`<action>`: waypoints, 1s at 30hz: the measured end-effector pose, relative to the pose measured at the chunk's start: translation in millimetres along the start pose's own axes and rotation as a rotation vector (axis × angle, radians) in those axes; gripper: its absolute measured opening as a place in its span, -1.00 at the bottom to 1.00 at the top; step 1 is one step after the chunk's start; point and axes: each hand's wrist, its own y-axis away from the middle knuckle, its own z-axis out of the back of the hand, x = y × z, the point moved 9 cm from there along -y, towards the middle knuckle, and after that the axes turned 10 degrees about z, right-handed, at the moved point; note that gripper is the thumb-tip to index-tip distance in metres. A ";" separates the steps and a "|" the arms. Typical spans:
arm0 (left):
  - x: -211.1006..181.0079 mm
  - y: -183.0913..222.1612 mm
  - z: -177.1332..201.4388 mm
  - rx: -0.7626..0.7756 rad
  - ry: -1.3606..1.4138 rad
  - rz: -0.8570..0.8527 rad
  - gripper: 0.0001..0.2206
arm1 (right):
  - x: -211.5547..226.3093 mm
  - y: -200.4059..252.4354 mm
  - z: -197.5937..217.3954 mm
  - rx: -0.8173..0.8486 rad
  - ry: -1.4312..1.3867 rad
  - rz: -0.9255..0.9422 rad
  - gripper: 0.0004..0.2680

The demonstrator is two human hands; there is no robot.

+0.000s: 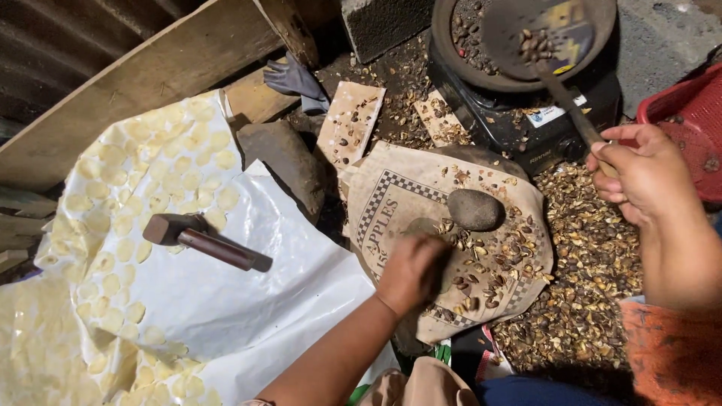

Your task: Processing nuts by cracking them with a stone and flattening food slices with a wooden mallet.

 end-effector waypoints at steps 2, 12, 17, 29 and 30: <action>31.3 -9.8 -1.9 0.041 -0.134 0.200 -0.46 | 0.2 0.7 0.8 -0.008 -0.003 0.023 -0.80; -17.7 -22.0 14.1 -0.095 -0.031 -0.113 -0.72 | 4.2 7.1 -7.0 0.010 0.035 -0.015 -0.77; 39.7 -29.5 3.7 -0.087 -0.225 0.292 -0.59 | 15.5 14.2 -17.1 0.009 0.040 -0.003 -0.78; 59.2 -27.4 -8.9 -0.035 -0.253 0.340 -0.40 | 17.8 15.8 -19.1 0.012 0.089 -0.004 -0.78; 61.9 -27.6 -11.3 0.005 -0.265 0.366 -0.36 | 19.0 16.9 -17.8 0.002 0.142 -0.012 -0.78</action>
